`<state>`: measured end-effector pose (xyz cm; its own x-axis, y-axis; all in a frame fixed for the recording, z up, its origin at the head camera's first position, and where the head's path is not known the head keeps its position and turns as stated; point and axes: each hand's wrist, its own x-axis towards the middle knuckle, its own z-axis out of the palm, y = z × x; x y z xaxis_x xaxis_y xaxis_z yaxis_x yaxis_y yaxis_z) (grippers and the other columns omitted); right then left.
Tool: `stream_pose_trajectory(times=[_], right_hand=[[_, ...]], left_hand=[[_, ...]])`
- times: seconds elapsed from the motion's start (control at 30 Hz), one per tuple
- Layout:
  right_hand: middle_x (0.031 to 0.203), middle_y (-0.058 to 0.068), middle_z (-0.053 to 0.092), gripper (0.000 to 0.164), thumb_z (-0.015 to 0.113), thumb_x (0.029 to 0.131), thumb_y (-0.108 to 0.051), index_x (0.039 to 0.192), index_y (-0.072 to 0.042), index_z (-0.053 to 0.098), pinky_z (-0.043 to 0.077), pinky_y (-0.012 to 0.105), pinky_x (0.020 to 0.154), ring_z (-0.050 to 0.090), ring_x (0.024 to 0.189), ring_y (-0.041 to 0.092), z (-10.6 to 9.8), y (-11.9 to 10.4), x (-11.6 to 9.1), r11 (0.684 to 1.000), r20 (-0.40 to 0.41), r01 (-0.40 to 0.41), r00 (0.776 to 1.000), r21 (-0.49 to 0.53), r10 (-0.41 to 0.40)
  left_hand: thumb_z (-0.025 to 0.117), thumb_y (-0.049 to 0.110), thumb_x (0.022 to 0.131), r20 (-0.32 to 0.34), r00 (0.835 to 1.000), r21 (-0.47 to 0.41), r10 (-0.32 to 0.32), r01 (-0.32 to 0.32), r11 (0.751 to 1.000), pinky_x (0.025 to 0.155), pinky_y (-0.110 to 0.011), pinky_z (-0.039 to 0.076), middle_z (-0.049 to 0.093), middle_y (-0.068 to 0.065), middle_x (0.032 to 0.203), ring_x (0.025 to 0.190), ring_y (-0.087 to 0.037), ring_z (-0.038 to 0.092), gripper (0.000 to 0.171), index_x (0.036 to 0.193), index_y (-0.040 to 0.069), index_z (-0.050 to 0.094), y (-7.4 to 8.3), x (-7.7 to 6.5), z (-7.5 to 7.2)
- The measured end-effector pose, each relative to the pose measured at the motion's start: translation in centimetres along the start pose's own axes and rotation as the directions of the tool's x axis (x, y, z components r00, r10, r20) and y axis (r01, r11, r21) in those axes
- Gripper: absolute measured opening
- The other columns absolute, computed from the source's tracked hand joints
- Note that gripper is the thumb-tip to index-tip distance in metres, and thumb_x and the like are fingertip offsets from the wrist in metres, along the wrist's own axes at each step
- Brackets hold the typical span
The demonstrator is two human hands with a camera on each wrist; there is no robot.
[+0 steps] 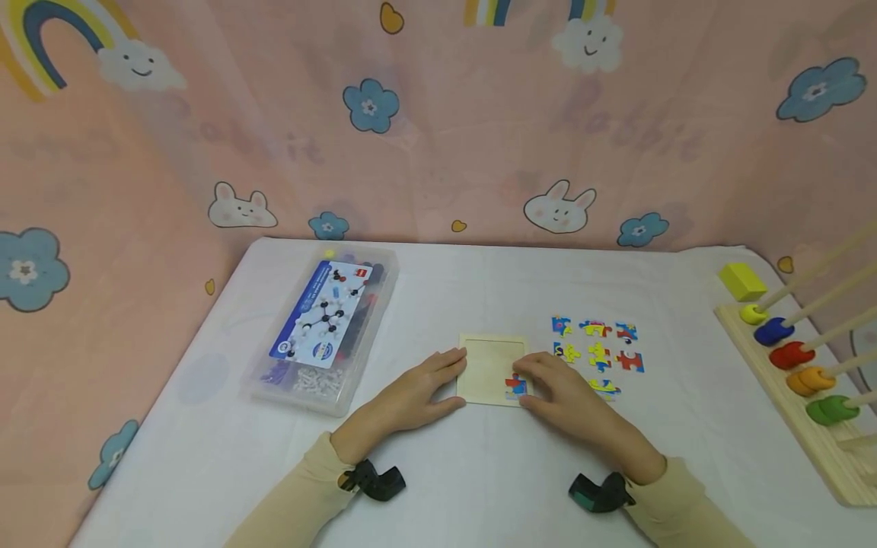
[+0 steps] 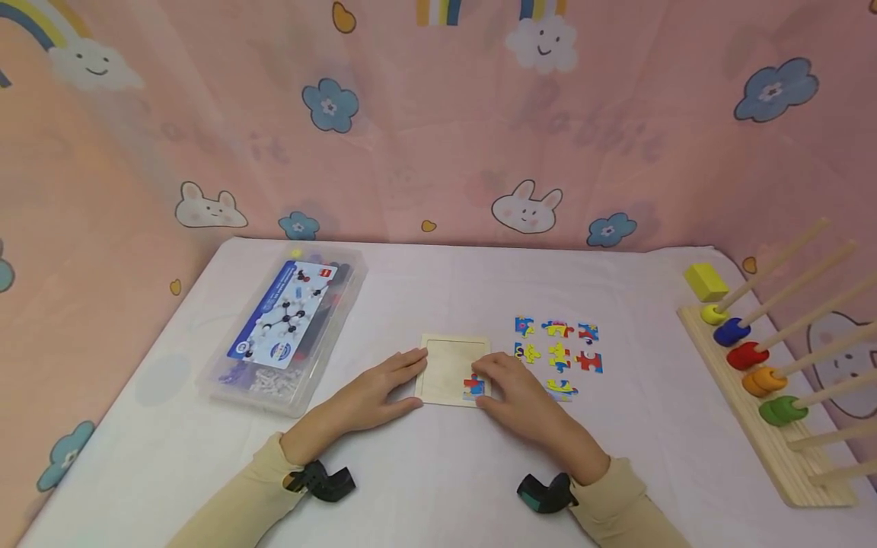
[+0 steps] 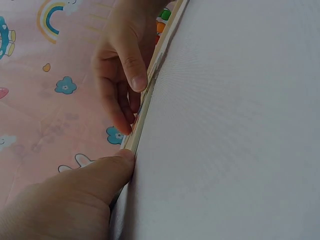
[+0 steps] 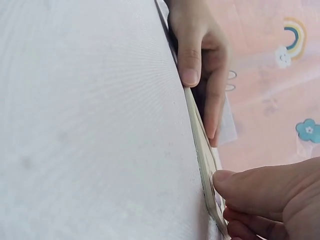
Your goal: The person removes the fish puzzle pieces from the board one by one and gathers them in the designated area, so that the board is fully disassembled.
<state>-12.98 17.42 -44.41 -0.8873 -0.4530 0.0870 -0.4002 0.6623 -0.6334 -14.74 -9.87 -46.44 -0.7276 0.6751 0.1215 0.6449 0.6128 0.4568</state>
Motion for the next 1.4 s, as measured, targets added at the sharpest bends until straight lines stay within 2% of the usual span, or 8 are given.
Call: stream_pose_trajectory(times=[0.23, 0.47, 0.73, 0.97, 1.4], right_hand=[[0.122, 0.008, 0.055, 0.041, 0.071, 0.084, -0.013, 0.122, -0.003, 0.061, 0.045, 0.049, 0.099, 0.049, 0.118, 0.027, 0.54, 0.15, -0.04, 0.998, -0.022, 0.034, 0.999, -0.056, -0.035], [0.123, 0.009, 0.055, 0.038, 0.071, 0.083, -0.01, 0.119, -0.002, 0.062, 0.044, 0.05, 0.099, 0.048, 0.119, 0.028, 0.64, 0.07, -0.27, 0.998, -0.037, 0.047, 0.998, -0.048, -0.049], [0.122, 0.007, 0.056, 0.037, 0.073, 0.081, -0.008, 0.115, -0.005, 0.06, 0.044, 0.049, 0.099, 0.049, 0.117, 0.026, 0.72, -0.07, -0.28, 1.0, -0.057, 0.012, 0.998, -0.002, -0.012], [0.117, 0.003, 0.06, 0.04, 0.074, 0.081, -0.01, 0.118, -0.007, 0.058, 0.048, 0.045, 0.098, 0.053, 0.112, 0.019, 0.65, -0.37, -0.18, 0.999, -0.059, -0.029, 0.998, 0.025, 0.031], [0.115, 0.003, 0.062, 0.041, 0.075, 0.081, -0.012, 0.118, -0.008, 0.061, 0.051, 0.042, 0.092, 0.058, 0.107, 0.018, 0.59, -0.45, -0.31, 1.0, -0.08, -0.017, 0.997, 0.004, 0.017]], left_hand=[[0.062, 0.035, 0.092, -0.002, 1.0, 0.001, 0.001, -0.001, 1.0, 0.117, -0.034, 0.025, 0.034, -0.007, 0.153, 0.141, -0.021, 0.031, 0.064, 0.142, 0.001, 0.042, 0.06, -0.01, -0.09], [0.062, 0.034, 0.091, 0.004, 1.0, -0.009, 0.001, -0.001, 1.0, 0.117, -0.034, 0.024, 0.034, -0.007, 0.153, 0.142, -0.02, 0.03, 0.064, 0.142, 0.001, 0.041, 0.14, 0.03, -0.08], [0.062, 0.035, 0.092, 0.007, 1.0, -0.006, -0.009, 0.009, 1.0, 0.117, -0.034, 0.025, 0.033, -0.007, 0.153, 0.142, -0.021, 0.03, 0.064, 0.142, 0.001, 0.041, 0.33, -0.01, -0.12], [0.063, 0.034, 0.091, -0.006, 1.0, -0.001, -0.001, 0.001, 1.0, 0.117, -0.034, 0.025, 0.034, -0.007, 0.153, 0.141, -0.021, 0.031, 0.064, 0.142, 0.001, 0.042, 0.29, -0.05, -0.17], [0.063, 0.034, 0.091, -0.006, 1.0, -0.007, 0.001, -0.001, 1.0, 0.116, -0.035, 0.026, 0.034, -0.007, 0.152, 0.141, -0.022, 0.031, 0.064, 0.141, 0.0, 0.042, 0.08, -0.04, 0.08]])
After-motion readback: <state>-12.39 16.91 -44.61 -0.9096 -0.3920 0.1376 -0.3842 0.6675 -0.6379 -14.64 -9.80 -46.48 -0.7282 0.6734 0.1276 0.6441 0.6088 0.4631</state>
